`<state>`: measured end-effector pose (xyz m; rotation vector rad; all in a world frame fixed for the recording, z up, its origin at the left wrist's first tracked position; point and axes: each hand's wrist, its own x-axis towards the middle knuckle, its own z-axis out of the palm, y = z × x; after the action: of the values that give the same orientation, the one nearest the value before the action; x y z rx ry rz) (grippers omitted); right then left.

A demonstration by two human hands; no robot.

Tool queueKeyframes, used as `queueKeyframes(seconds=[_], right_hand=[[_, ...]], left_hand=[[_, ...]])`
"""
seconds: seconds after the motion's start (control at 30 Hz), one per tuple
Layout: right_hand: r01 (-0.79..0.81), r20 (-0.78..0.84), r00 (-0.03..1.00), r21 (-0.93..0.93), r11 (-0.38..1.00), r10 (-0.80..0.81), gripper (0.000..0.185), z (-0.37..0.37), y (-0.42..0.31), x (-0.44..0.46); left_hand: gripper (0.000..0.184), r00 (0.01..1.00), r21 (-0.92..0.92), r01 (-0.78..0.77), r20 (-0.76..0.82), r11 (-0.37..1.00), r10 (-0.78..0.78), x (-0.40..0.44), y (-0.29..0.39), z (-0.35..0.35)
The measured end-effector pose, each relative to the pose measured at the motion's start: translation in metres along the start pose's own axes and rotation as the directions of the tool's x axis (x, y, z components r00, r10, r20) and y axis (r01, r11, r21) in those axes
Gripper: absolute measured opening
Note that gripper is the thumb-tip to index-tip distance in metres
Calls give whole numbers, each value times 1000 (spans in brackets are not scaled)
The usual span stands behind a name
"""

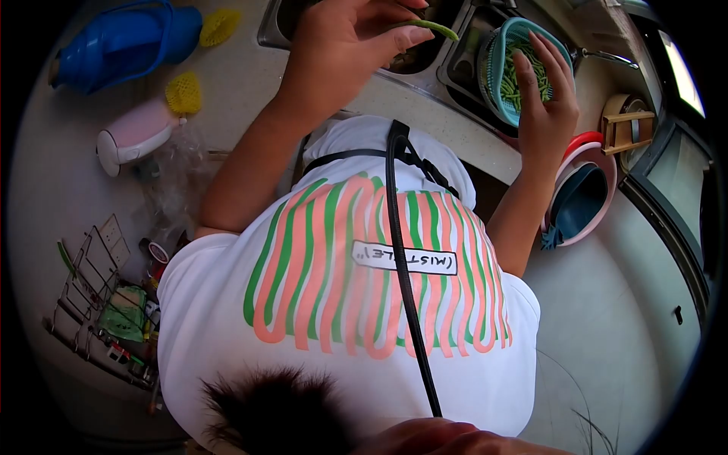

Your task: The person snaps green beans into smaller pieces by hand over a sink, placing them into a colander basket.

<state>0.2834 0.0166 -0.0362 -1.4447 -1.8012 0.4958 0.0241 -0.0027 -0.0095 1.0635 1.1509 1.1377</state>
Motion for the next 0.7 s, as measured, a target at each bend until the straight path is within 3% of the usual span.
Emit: queueKeyframes(seconds=[0.1, 0.17, 0.23, 0.3, 0.33, 0.43, 0.53, 0.63, 0.7], right_hand=[[217, 126, 958, 272, 938, -259, 31, 16, -43, 6], [312, 124, 930, 229, 922, -346, 26, 23, -49, 7], [256, 174, 943, 169, 952, -284, 28, 19, -55, 8], [234, 180, 950, 138, 962, -257, 27, 19, -51, 10], [310, 123, 937, 135, 941, -327, 15, 24, -46, 12], [319, 155, 930, 110, 941, -334, 14, 28, -51, 12], [398, 96, 910, 69, 915, -403, 11, 32, -45, 13], [367, 21, 927, 159, 917, -375, 12, 35, -49, 11], [339, -33, 939, 240, 910, -341, 14, 39, -52, 7]], left_hand=[[18, 998, 62, 30, 56, 998, -33, -1, 4, 2], [17, 997, 159, 13, 77, 987, -25, -2, 11, 6], [17, 996, 282, -73, 64, 957, 57, -3, 15, 8], [16, 973, 472, -226, 73, 852, 218, -2, 18, 6], [15, 952, 559, -291, 90, 776, 293, -3, 19, 4], [13, 909, 571, -394, 128, 720, 396, 1, 1, 0], [13, 782, 635, -575, 243, 516, 574, 6, -4, -3], [14, 918, 486, -388, 121, 783, 379, 0, 2, -1], [17, 995, 137, -94, 42, 986, 89, -3, -4, 0]])
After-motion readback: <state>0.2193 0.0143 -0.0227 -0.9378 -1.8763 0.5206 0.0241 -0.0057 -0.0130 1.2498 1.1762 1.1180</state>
